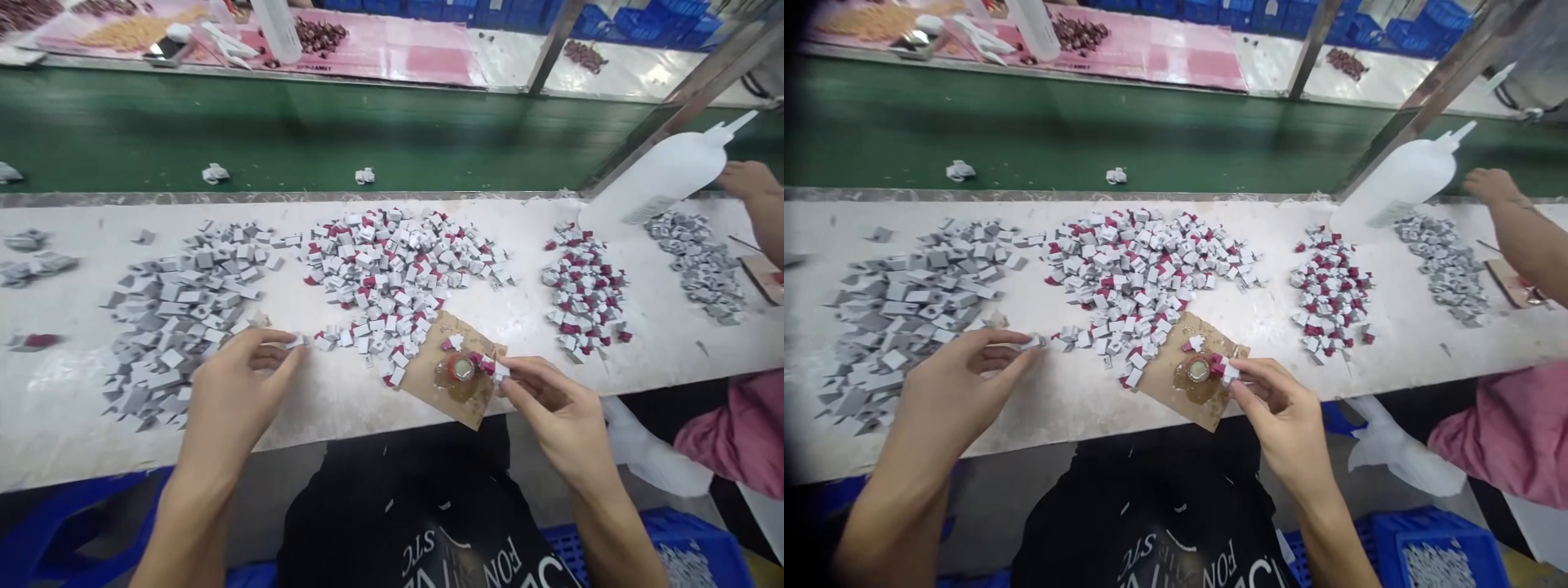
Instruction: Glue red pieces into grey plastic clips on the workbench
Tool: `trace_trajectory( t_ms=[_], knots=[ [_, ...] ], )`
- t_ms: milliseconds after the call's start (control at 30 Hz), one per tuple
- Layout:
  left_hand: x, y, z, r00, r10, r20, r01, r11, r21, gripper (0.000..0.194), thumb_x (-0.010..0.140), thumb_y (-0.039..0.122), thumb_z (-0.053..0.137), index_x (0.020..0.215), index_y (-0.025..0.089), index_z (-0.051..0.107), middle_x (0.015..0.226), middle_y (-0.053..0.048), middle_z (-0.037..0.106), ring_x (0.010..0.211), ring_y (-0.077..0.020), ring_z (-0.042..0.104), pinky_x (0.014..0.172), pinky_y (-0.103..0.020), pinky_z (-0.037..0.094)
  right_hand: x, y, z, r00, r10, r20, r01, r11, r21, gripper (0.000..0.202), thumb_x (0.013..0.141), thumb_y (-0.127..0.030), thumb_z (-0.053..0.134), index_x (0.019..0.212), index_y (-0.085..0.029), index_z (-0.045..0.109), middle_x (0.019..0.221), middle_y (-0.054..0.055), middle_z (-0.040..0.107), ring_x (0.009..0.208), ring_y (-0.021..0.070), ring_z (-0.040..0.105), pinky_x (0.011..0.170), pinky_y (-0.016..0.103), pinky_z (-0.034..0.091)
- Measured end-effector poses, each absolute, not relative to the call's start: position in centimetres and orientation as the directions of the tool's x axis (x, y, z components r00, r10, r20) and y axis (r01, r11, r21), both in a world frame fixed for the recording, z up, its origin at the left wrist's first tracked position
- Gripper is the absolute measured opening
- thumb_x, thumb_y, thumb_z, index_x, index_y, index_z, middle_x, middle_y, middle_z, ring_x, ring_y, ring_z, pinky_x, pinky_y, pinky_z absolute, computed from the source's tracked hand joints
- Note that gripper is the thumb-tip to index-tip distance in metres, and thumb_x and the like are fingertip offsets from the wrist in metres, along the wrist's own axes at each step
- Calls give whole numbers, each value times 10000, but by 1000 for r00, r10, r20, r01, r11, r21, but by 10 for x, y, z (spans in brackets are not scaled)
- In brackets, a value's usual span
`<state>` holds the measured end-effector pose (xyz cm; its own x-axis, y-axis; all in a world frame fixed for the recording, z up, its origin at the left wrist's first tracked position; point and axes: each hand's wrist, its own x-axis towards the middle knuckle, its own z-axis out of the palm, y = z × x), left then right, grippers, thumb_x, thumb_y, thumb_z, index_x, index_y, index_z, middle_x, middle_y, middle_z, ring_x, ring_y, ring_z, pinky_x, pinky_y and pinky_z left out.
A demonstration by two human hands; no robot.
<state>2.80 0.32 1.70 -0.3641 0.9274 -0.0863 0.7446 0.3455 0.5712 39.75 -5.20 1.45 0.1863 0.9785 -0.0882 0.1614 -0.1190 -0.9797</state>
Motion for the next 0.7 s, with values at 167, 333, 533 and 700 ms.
trace_trajectory(
  t_ms=[167,333,533,700],
  knots=[
    [25,6,9,-389,903,-183,641,408,651,193,851,394,809,1018,298,797,1010,-8,883,1026,-300,843,945,-394,686,390,-56,7,119,987,-112,138,-128,-982,173,1024,-396,919,1190,-362,956,1129,59,881,1045,263,882,941,368,762],
    [23,10,7,-355,903,-242,705,429,565,229,873,440,799,1046,299,849,1054,-28,882,1041,-309,839,953,-396,671,387,-55,4,115,989,-96,185,-116,-976,152,1032,-371,901,1173,-359,960,1185,67,881,1077,276,877,923,382,757],
    [45,4,22,-382,903,-199,689,421,590,291,822,444,777,1045,263,828,1006,-58,853,966,-309,809,927,-421,669,386,-54,7,106,993,-60,228,-83,-970,165,1034,-309,880,1176,-349,954,1141,52,881,1067,251,864,904,354,732],
    [82,-13,39,-494,869,15,552,301,777,294,841,495,873,1066,306,867,982,-22,838,933,-297,809,883,-422,716,387,-54,18,122,990,-70,112,-83,-990,234,1043,-334,889,1267,-378,941,1144,43,866,1079,240,846,942,362,735]
  ],
)
